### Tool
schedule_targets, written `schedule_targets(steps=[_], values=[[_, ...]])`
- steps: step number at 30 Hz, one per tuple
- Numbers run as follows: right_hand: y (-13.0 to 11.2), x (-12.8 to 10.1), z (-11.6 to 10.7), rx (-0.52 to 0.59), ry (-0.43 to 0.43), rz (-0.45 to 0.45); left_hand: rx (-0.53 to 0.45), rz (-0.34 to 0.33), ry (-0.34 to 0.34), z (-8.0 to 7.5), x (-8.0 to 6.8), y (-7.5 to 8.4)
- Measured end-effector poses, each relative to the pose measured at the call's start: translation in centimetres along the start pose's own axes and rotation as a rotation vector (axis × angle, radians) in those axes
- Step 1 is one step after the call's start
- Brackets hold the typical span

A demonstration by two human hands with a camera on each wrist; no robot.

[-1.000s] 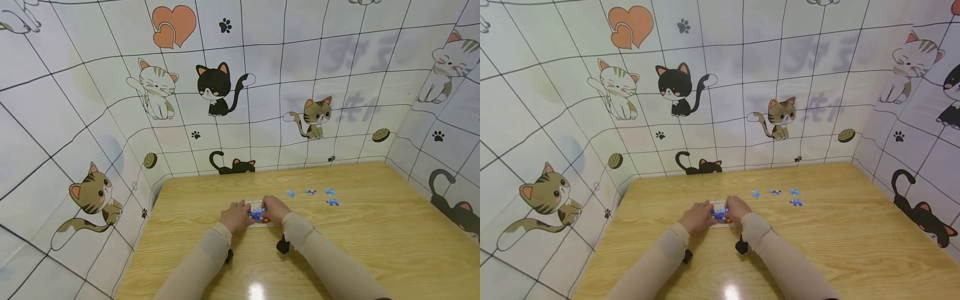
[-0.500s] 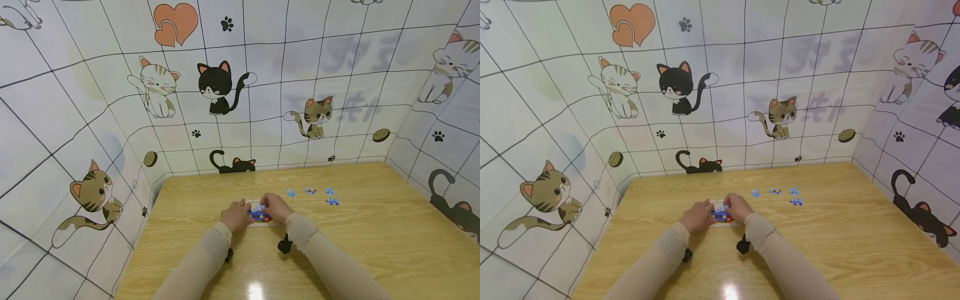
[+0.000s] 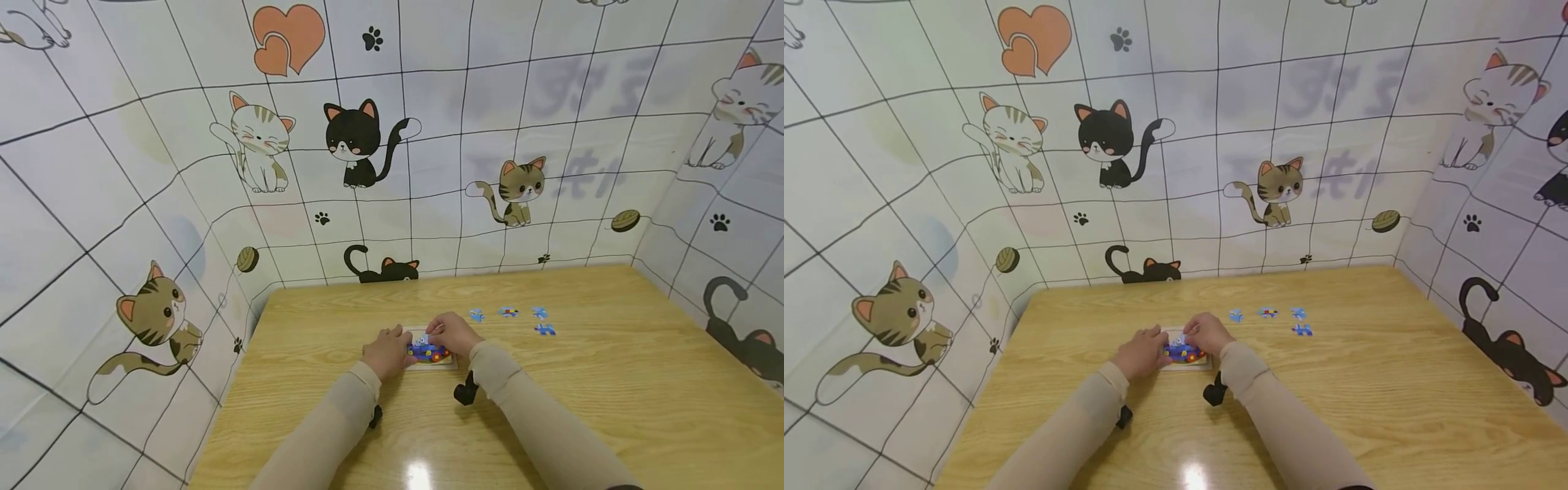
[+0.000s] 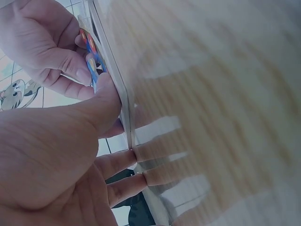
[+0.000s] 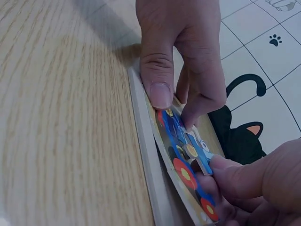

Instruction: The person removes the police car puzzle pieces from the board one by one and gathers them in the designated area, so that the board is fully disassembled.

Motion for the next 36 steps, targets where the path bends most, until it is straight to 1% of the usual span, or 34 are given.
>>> schedule_targets(steps=[4,8,11,13,17,21,25,31,36], values=[[0.0,0.0,-0.2,0.030,-0.024,0.004,-0.003,0.002,0.004,-0.2,-0.1,0.1],[0.2,-0.1,-0.3,0.087,-0.022,0.015,-0.007,-0.001,-0.009,-0.3,-0.1,0.2],[0.5,-0.2,-0.5,0.133,0.004,0.026,-0.008,-0.009,-0.013,-0.2,-0.1,0.2],[0.8,-0.2,-0.6,0.145,0.031,0.021,-0.004,-0.014,-0.015,0.0,-0.1,0.1],[1.3,-0.2,-0.9,0.172,0.084,0.040,-0.005,-0.015,-0.014,0.1,-0.1,0.1],[1.6,-0.2,-0.9,0.222,0.104,0.063,-0.009,-0.009,-0.010,0.0,-0.1,0.1],[1.6,-0.2,-1.0,0.239,0.114,0.061,-0.005,-0.007,-0.009,0.0,-0.1,0.2],[1.9,-0.1,-1.2,0.240,0.122,0.083,-0.011,-0.014,-0.027,0.1,0.0,0.1],[2.1,-0.3,-1.6,0.231,0.129,0.080,-0.008,-0.024,-0.037,0.4,0.2,0.0]])
Point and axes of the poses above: each hand's wrist, its own x-axis towards the middle knuckle, its own z-axis out of the palm, y = z × x, the point moved 3 cm from there along x, towards the middle knuckle, and after that the axes turned 5 degrees about x, right-handed, at the moved point
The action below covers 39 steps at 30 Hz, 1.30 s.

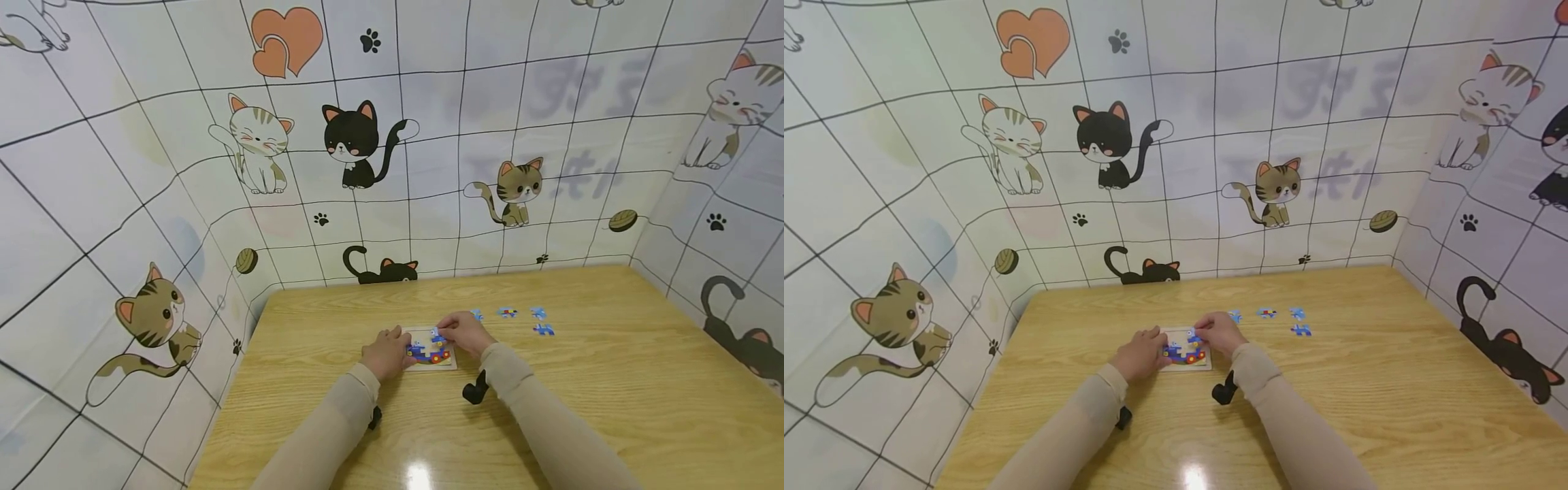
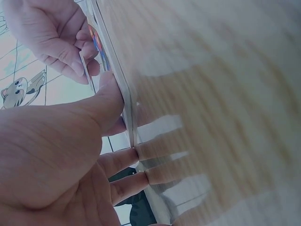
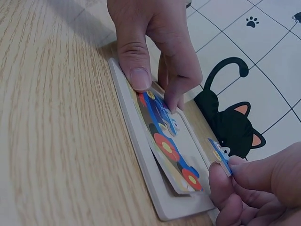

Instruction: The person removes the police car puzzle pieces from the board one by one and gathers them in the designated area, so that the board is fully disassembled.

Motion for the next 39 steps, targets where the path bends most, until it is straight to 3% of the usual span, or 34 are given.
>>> schedule_targets(steps=[10,18,31,39], values=[[0.2,-0.4,-1.2,0.049,-0.012,-0.004,-0.003,0.002,-0.001,0.1,0.1,0.0],[0.4,-0.5,-2.8,0.000,-0.001,-0.021,-0.017,0.023,0.017,-0.2,-0.3,0.0],[1.6,-1.2,-6.1,0.028,0.000,-0.009,-0.009,0.048,0.059,0.0,-0.2,-0.1],[2.0,-1.9,-8.3,-0.003,-0.003,-0.060,-0.006,0.048,0.050,0.1,-0.3,0.0]])
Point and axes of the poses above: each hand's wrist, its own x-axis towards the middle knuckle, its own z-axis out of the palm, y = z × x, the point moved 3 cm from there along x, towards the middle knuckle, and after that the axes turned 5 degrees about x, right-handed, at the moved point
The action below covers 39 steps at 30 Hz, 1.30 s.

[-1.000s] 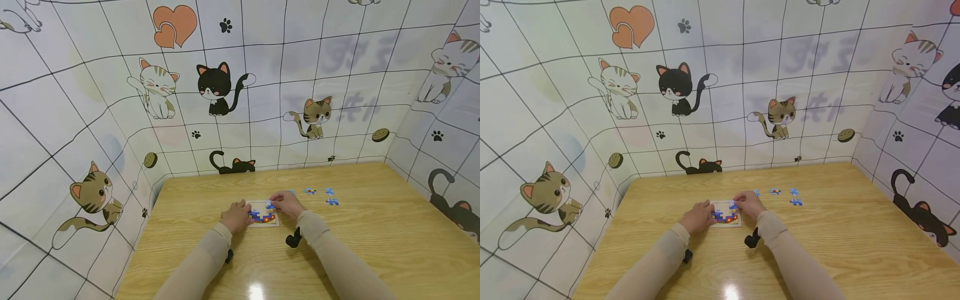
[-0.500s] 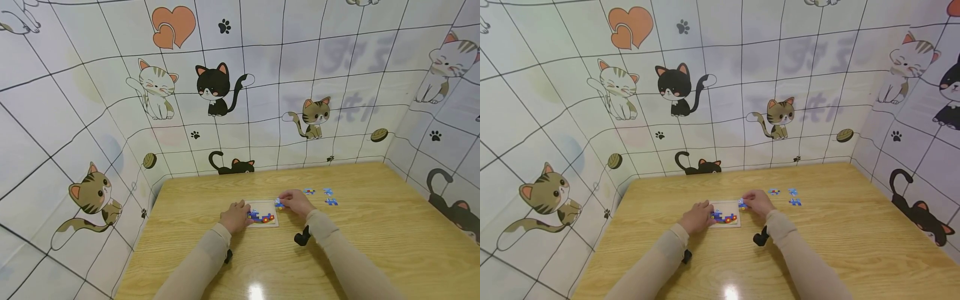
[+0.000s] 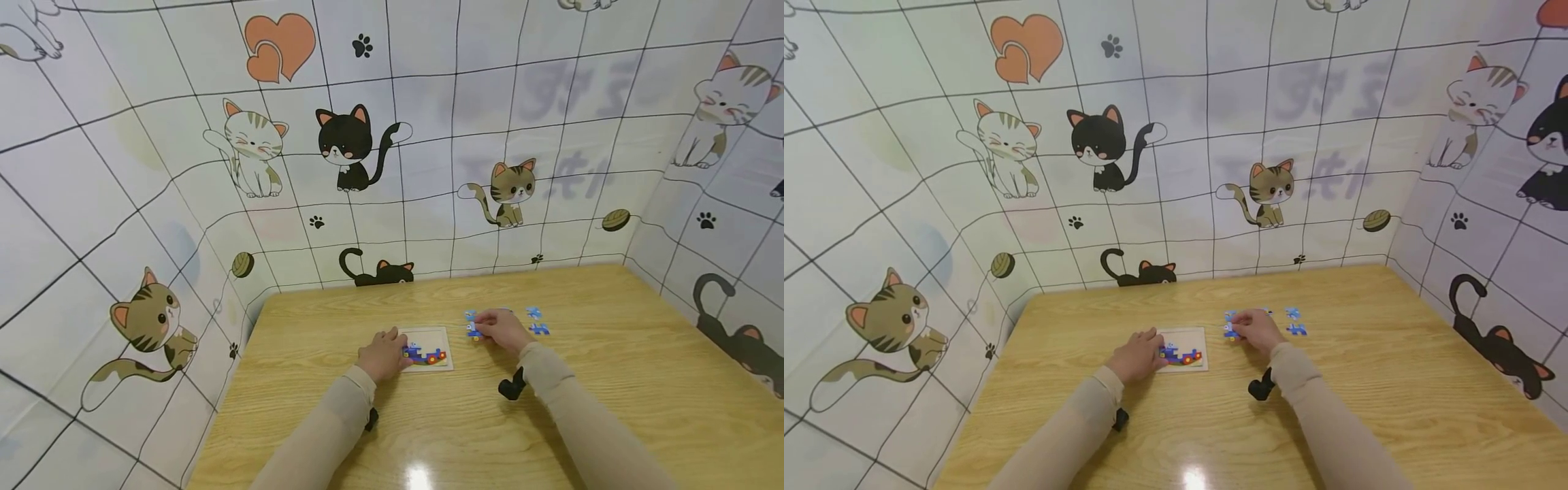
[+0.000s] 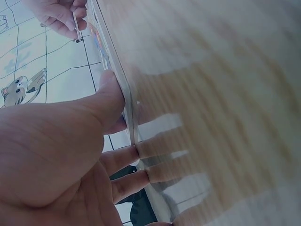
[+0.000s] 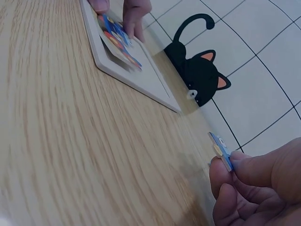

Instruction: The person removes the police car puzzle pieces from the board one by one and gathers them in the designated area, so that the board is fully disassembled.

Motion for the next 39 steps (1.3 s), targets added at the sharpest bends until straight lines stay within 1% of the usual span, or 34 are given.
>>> schedule_targets(steps=[3,6,14,20,23,27,30,35,39], values=[[0.3,0.1,-0.5,-0.018,0.032,0.032,0.007,0.003,-0.001,0.3,0.1,-0.1],[0.4,0.1,-1.0,-0.055,0.045,0.041,0.008,0.003,0.003,0.4,0.2,-0.3],[0.9,-0.3,-3.0,-0.087,0.038,0.036,-0.009,0.006,0.005,-0.1,-0.1,-0.1],[1.5,-0.2,-4.6,-0.110,0.079,0.021,-0.022,0.007,0.011,-0.1,-0.2,-0.1],[1.6,-0.3,-5.2,-0.143,0.095,0.006,-0.034,0.014,0.015,0.0,-0.1,-0.1],[1.8,-0.5,-5.7,-0.181,0.114,0.014,-0.032,0.024,0.010,0.1,-0.1,-0.1],[1.9,-0.6,-5.9,-0.271,0.136,0.001,-0.029,0.023,0.011,0.1,-0.1,-0.2],[1.9,-0.5,-6.1,-0.489,0.190,-0.067,-0.037,0.002,-0.004,0.2,0.2,-0.2],[1.6,-0.5,-5.8,-0.592,0.225,-0.108,-0.049,-0.014,-0.019,0.3,0.4,-0.2]])
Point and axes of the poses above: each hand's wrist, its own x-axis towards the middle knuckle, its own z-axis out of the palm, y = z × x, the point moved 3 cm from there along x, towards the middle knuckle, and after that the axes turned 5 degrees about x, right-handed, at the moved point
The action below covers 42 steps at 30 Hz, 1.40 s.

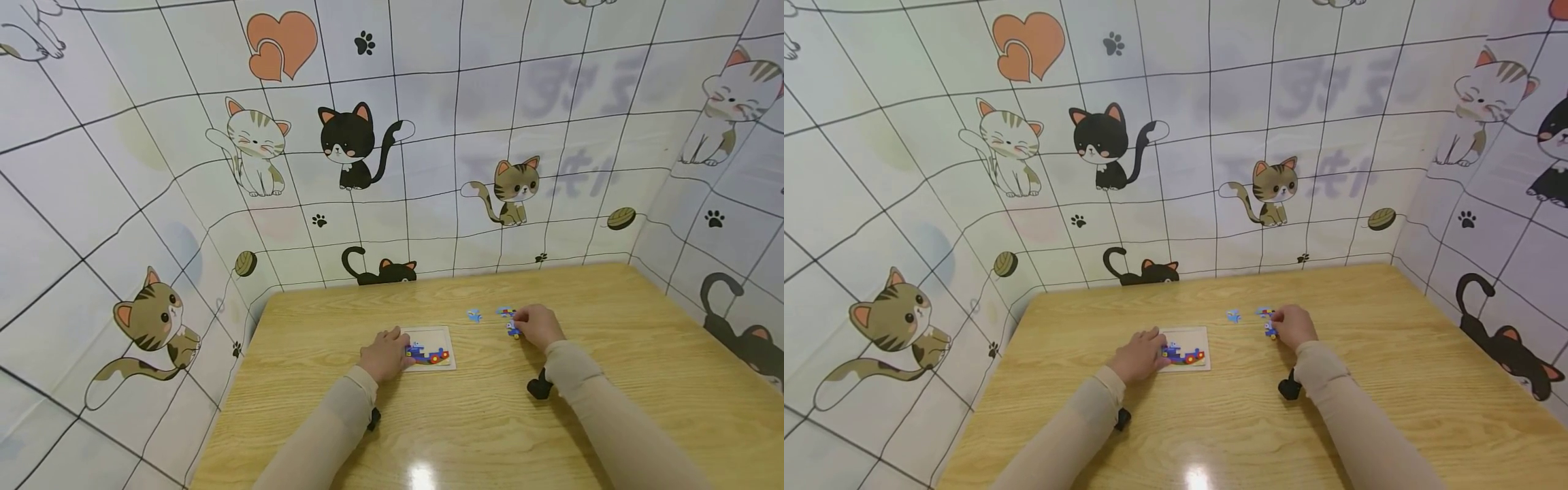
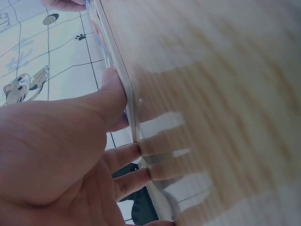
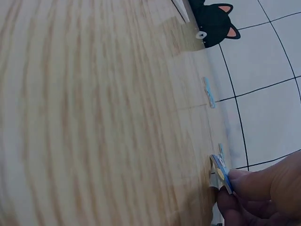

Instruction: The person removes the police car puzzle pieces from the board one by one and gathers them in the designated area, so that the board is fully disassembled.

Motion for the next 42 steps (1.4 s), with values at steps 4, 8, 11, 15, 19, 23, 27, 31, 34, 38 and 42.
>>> schedule_targets(steps=[4,8,11,15,19,23,27,31,34,38,42], values=[[-0.6,-0.2,0.0,-0.047,0.033,-0.018,0.005,-0.004,-0.002,0.1,0.1,-0.1],[-0.9,-0.4,0.0,-0.064,0.038,-0.009,0.016,0.002,0.005,0.0,0.1,0.0],[-0.7,-0.4,0.1,-0.067,0.035,0.001,0.019,0.004,0.011,-0.2,0.0,0.1],[-0.7,-0.7,0.1,-0.043,0.044,0.028,0.026,0.005,0.008,-0.4,-0.1,0.3],[-1.4,-0.6,0.2,0.020,0.048,0.021,0.034,0.005,0.003,-0.5,-0.2,0.4],[-2.8,-0.1,1.2,0.102,-0.006,-0.029,0.026,0.004,0.004,-0.5,-0.4,0.2],[-4.9,0.2,3.2,0.174,-0.079,-0.069,0.010,0.010,0.008,-0.6,-0.4,0.1],[-7.6,0.1,5.7,0.225,-0.145,-0.112,-0.001,0.007,0.011,-0.3,-0.3,0.0],[-9.6,-0.1,7.5,0.242,-0.190,-0.151,-0.007,-0.005,0.011,0.2,0.0,-0.2],[-11.6,-0.5,9.5,0.230,-0.252,-0.194,-0.013,-0.023,0.012,0.6,0.2,-0.3],[-12.9,-0.8,10.9,0.194,-0.307,-0.197,-0.019,-0.040,0.024,0.4,0.1,-0.3]])
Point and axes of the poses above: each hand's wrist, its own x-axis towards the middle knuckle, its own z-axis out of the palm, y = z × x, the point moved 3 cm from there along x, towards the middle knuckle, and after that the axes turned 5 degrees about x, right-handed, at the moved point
